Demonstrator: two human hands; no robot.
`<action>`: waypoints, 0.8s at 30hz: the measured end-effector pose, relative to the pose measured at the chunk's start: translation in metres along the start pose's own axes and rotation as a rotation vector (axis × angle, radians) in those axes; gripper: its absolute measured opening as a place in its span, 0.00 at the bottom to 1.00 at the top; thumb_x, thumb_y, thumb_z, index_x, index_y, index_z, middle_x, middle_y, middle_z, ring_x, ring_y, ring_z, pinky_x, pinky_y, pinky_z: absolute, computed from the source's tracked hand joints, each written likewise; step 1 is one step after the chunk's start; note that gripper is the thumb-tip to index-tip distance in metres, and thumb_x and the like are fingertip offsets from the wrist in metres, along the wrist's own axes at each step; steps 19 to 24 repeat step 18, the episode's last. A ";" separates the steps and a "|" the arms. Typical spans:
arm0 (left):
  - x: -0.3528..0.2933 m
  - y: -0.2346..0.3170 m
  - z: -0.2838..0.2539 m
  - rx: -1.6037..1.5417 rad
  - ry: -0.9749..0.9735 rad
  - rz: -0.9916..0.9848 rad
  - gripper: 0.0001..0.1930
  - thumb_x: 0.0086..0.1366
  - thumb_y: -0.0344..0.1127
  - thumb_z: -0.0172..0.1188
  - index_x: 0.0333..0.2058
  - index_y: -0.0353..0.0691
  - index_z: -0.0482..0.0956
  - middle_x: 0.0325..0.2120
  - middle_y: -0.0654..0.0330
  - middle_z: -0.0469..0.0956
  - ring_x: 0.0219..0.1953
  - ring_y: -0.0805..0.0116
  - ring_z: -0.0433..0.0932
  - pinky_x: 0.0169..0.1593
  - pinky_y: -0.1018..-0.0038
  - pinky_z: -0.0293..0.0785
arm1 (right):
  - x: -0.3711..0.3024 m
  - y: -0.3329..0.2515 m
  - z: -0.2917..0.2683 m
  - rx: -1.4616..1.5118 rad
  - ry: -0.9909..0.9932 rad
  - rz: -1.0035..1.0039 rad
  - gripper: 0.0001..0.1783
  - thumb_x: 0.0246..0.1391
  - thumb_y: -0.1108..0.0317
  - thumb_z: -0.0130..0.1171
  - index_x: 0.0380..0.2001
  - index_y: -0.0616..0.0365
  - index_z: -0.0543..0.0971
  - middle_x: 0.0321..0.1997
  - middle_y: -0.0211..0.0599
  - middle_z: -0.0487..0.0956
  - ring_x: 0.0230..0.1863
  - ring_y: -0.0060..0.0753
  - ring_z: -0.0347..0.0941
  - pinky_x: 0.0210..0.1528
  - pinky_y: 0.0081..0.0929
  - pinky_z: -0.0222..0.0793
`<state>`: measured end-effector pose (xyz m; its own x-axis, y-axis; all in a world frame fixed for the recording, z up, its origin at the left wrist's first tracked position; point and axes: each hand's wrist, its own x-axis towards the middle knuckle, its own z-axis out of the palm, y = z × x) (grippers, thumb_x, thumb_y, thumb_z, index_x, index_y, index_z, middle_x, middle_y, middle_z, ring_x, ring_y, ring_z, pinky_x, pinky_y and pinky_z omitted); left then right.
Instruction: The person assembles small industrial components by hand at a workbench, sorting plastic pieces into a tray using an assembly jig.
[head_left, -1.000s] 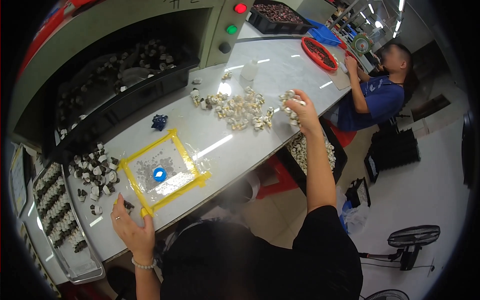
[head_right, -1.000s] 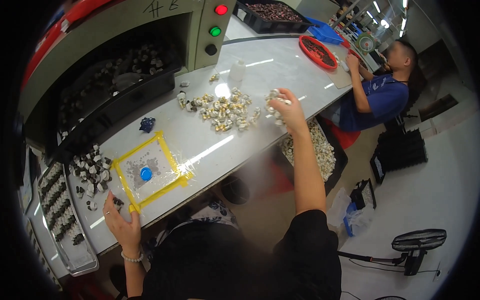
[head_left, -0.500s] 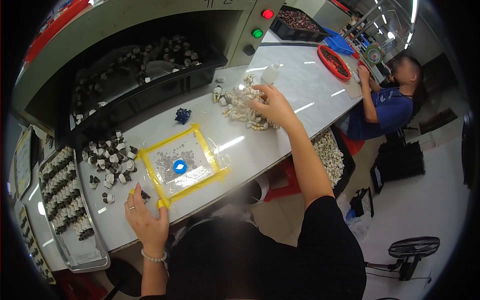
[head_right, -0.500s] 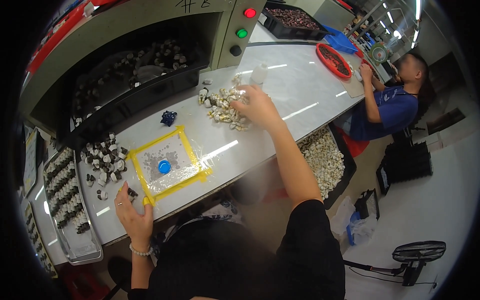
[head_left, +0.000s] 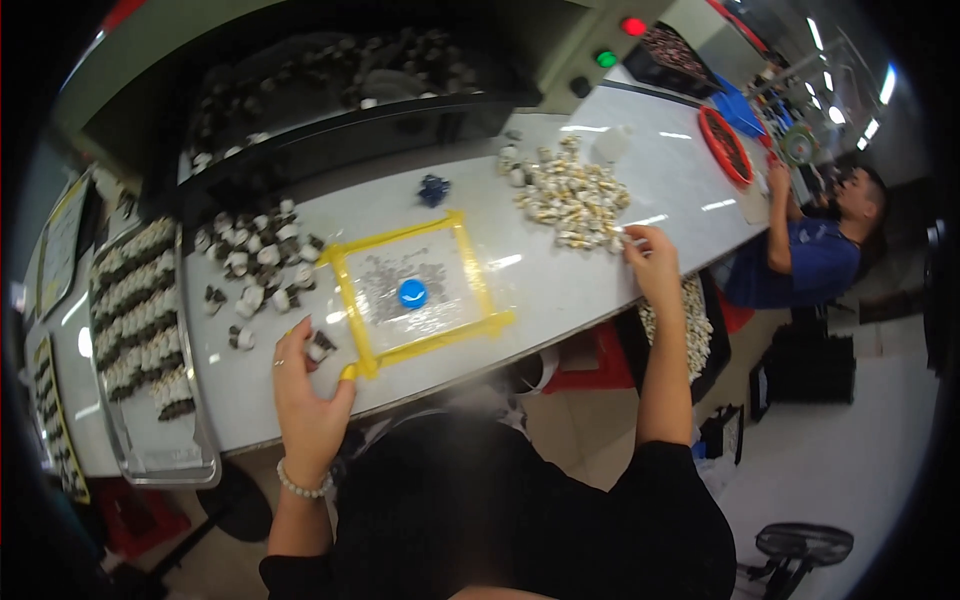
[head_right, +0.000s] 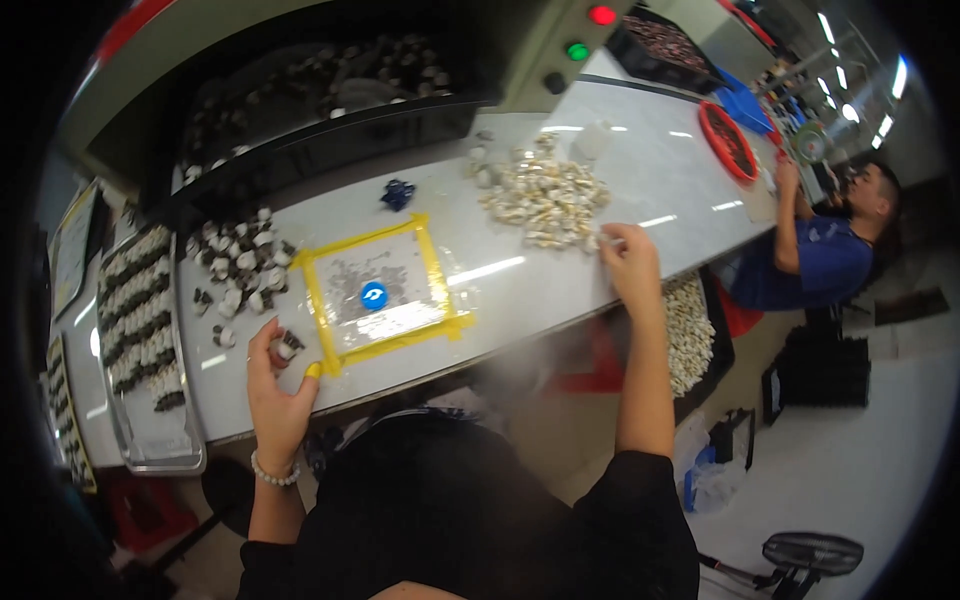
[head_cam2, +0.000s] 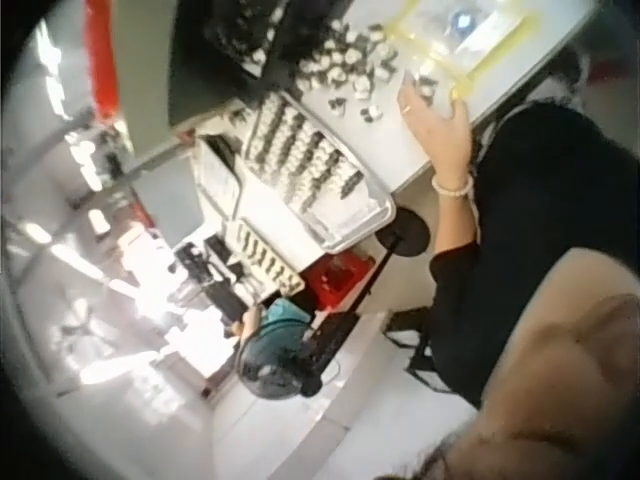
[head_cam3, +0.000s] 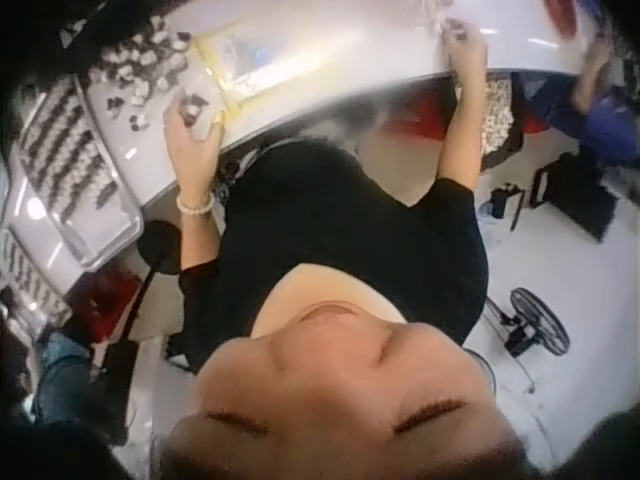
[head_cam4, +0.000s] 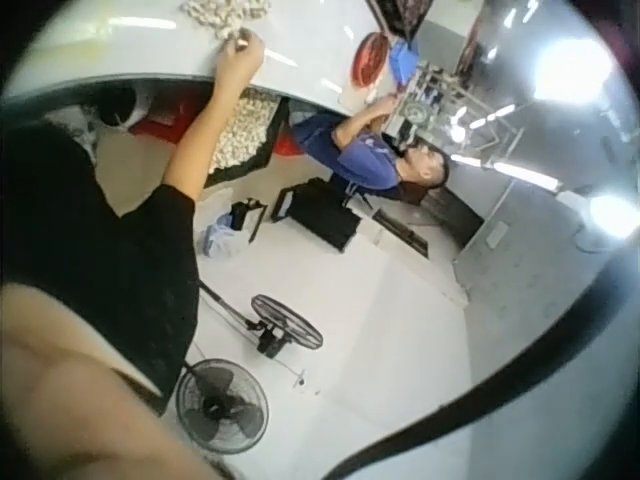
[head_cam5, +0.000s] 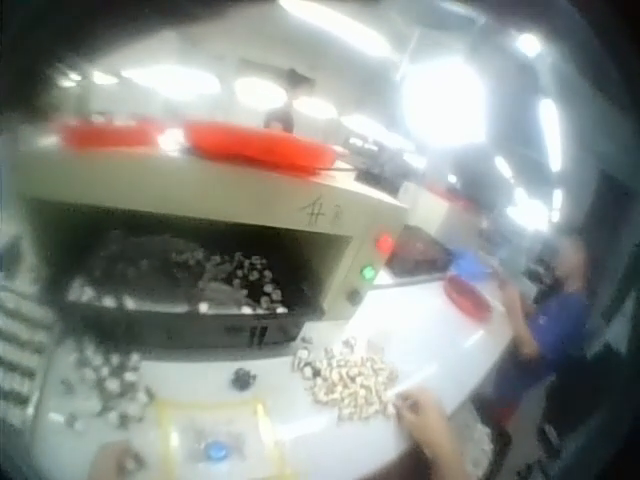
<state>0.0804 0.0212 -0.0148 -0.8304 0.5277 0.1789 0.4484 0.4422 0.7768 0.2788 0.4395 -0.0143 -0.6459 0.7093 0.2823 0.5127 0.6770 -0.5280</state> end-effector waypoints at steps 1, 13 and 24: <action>0.002 0.002 -0.004 0.028 0.021 -0.029 0.33 0.46 0.22 0.60 0.55 0.34 0.65 0.47 0.52 0.69 0.41 0.61 0.70 0.43 0.71 0.69 | 0.001 0.004 0.000 0.038 0.021 0.106 0.12 0.48 0.73 0.60 0.39 0.62 0.79 0.33 0.37 0.77 0.26 0.28 0.70 0.32 0.26 0.69; 0.009 -0.001 -0.003 0.204 0.027 0.096 0.20 0.49 0.25 0.63 0.43 0.32 0.74 0.36 0.52 0.69 0.36 0.56 0.71 0.40 0.66 0.70 | -0.038 -0.162 0.056 0.365 -0.413 -0.363 0.14 0.42 0.78 0.63 0.37 0.62 0.80 0.36 0.36 0.77 0.31 0.28 0.72 0.34 0.22 0.69; 0.016 0.000 -0.010 0.024 -0.116 -0.021 0.17 0.49 0.25 0.63 0.40 0.36 0.76 0.34 0.53 0.69 0.34 0.60 0.70 0.38 0.69 0.69 | -0.042 -0.169 0.073 0.168 -0.400 -0.603 0.13 0.44 0.76 0.64 0.37 0.59 0.81 0.35 0.37 0.76 0.33 0.34 0.74 0.37 0.28 0.72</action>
